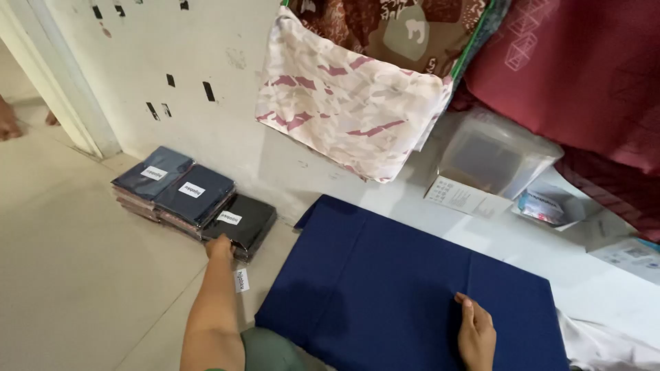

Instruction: The person unfolds a piece of olive-green fabric on a blue mat and uses a lint roller to clean the surface. They repeatedly roll the fabric, smooth it out, and continue cleaning different sections with the roller.

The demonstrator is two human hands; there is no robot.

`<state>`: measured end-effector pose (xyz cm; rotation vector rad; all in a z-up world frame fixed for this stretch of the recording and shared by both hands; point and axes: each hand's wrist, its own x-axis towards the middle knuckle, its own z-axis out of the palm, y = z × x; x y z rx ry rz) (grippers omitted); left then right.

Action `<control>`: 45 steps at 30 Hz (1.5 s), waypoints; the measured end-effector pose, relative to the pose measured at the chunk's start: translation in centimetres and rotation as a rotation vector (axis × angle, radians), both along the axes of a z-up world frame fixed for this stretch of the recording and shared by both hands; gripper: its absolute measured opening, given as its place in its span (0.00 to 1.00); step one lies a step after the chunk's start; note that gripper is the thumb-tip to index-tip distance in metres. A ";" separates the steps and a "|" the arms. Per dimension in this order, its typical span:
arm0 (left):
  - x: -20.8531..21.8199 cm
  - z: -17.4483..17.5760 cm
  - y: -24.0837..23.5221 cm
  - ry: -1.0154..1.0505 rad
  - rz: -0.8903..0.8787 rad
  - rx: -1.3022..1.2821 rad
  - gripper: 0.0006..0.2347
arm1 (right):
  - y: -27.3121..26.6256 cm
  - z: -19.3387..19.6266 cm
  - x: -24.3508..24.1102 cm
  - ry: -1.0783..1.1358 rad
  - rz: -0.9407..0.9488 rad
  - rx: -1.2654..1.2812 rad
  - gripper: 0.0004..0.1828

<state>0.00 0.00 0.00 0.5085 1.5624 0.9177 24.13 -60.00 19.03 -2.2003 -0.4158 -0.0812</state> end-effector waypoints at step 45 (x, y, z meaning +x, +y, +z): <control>16.5 15.5 -42.7 0.572 -1.214 1.455 0.19 | -30.7 -9.3 8.6 0.039 -0.925 -0.563 0.19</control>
